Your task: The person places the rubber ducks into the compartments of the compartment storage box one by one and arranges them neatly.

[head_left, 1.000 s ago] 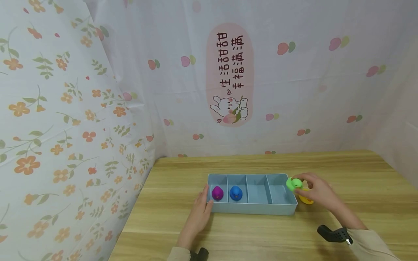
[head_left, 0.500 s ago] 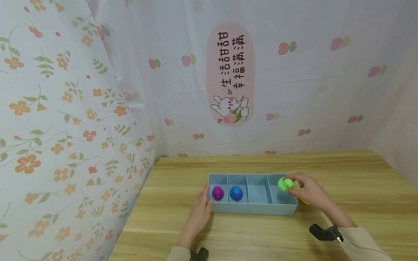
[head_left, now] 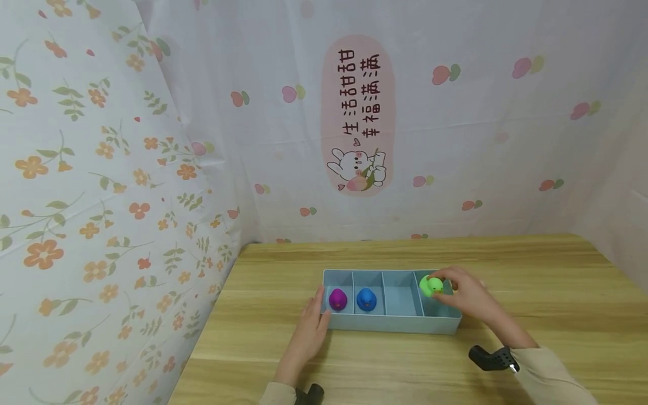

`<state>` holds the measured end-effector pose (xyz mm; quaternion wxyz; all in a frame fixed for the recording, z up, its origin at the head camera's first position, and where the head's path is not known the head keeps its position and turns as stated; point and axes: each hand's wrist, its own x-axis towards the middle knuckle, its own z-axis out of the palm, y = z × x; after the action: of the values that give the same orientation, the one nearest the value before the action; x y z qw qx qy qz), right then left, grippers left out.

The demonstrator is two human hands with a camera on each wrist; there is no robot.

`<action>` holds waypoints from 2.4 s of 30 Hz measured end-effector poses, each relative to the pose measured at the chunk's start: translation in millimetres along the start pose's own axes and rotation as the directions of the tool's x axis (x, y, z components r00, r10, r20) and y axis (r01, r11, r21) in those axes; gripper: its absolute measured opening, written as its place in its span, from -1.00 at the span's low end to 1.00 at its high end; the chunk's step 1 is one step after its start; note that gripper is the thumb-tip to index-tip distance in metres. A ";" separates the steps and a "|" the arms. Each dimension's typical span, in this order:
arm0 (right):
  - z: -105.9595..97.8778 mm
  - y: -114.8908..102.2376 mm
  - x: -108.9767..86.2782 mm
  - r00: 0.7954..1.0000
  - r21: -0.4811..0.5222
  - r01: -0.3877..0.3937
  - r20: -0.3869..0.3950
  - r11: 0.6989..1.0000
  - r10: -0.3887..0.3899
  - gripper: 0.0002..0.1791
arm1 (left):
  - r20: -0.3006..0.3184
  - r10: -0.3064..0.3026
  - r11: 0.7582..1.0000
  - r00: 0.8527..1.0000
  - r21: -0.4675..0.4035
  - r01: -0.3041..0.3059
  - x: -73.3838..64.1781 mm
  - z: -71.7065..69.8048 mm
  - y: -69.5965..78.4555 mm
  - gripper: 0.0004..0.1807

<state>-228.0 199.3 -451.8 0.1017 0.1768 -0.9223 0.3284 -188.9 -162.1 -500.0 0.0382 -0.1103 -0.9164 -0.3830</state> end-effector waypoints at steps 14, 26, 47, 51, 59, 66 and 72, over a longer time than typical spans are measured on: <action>16.4 -11.2 9.9 0.994 0.036 0.103 0.018 0.994 -0.104 -0.64 | -0.008 0.006 1.000 1.000 -0.011 -0.006 -0.6 0.5 0.7 -0.39; 29.7 -19.4 17.1 0.993 0.041 0.102 0.062 0.994 -0.104 -0.63 | 0.003 0.001 1.000 1.000 -0.015 -0.001 -0.1 0.1 -0.1 -0.39; 51.6 -33.8 23.5 0.989 -0.150 0.041 0.147 0.988 -0.019 -0.70 | 0.002 -0.001 1.000 1.000 -0.013 0.001 0.2 0.5 -1.4 -0.39; 51.1 -39.6 24.7 0.985 -0.190 0.022 0.174 0.982 0.012 -0.70 | 0.002 -0.001 1.000 1.000 -0.015 0.001 0.7 0.5 -0.5 -0.40; 56.4 -40.9 28.2 0.981 -0.271 0.012 0.188 0.963 0.041 -0.68 | -0.003 0.011 1.000 1.000 -0.012 -0.011 1.0 1.4 -0.7 -0.40; 60.7 -41.1 32.5 0.980 -0.322 -0.003 0.188 0.947 0.067 -0.68 | -0.004 0.010 1.000 1.000 -0.018 -0.010 1.4 1.9 -1.5 -0.40; 65.0 -40.9 35.3 0.977 -0.339 -0.017 0.194 0.941 0.088 -0.67 | -0.012 0.007 1.000 1.000 -0.015 -0.007 0.3 2.2 -2.8 -0.39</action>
<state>-249.0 119.0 -467.4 0.0250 0.1652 -0.9746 0.1492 -189.8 -162.3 -503.4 0.0442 -0.1117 -0.9128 -0.3904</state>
